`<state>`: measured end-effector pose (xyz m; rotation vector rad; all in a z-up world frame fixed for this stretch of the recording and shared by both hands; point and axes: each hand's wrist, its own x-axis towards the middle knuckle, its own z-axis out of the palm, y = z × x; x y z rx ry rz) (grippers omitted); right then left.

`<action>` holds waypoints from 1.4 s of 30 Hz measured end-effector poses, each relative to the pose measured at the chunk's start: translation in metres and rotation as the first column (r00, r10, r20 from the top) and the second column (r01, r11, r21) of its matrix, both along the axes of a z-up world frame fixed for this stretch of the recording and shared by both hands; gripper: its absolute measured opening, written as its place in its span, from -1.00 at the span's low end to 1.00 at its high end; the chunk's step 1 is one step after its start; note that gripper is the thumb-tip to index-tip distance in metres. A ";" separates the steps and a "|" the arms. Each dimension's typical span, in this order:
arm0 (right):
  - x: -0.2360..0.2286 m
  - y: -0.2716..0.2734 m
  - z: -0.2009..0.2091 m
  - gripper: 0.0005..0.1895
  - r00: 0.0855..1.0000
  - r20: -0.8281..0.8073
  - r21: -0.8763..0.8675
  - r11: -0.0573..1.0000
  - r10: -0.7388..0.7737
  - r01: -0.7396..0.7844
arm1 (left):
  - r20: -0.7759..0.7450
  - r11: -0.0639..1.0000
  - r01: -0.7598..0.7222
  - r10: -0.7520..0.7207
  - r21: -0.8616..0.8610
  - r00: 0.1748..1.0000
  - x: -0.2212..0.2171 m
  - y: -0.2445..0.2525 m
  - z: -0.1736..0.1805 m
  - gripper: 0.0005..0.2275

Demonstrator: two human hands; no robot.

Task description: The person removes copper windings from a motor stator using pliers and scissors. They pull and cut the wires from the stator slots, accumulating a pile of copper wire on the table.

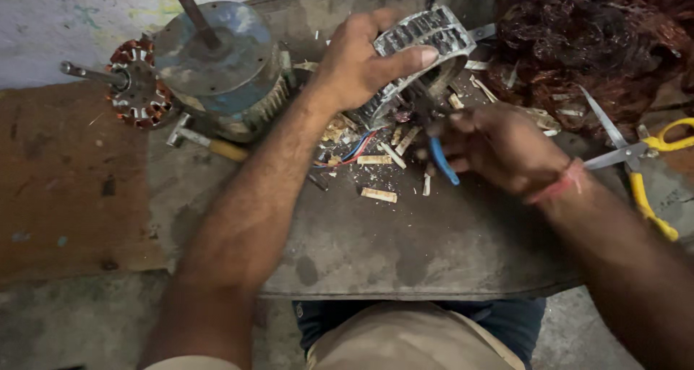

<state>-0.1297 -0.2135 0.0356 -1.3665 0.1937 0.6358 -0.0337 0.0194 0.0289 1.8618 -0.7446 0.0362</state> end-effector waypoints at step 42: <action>0.007 0.011 -0.013 -0.73 1.000 -0.017 -0.079 0.997 0.003 -0.004 | 0.106 0.991 0.047 -0.034 -0.126 0.994 0.005 0.003 -0.005 -0.47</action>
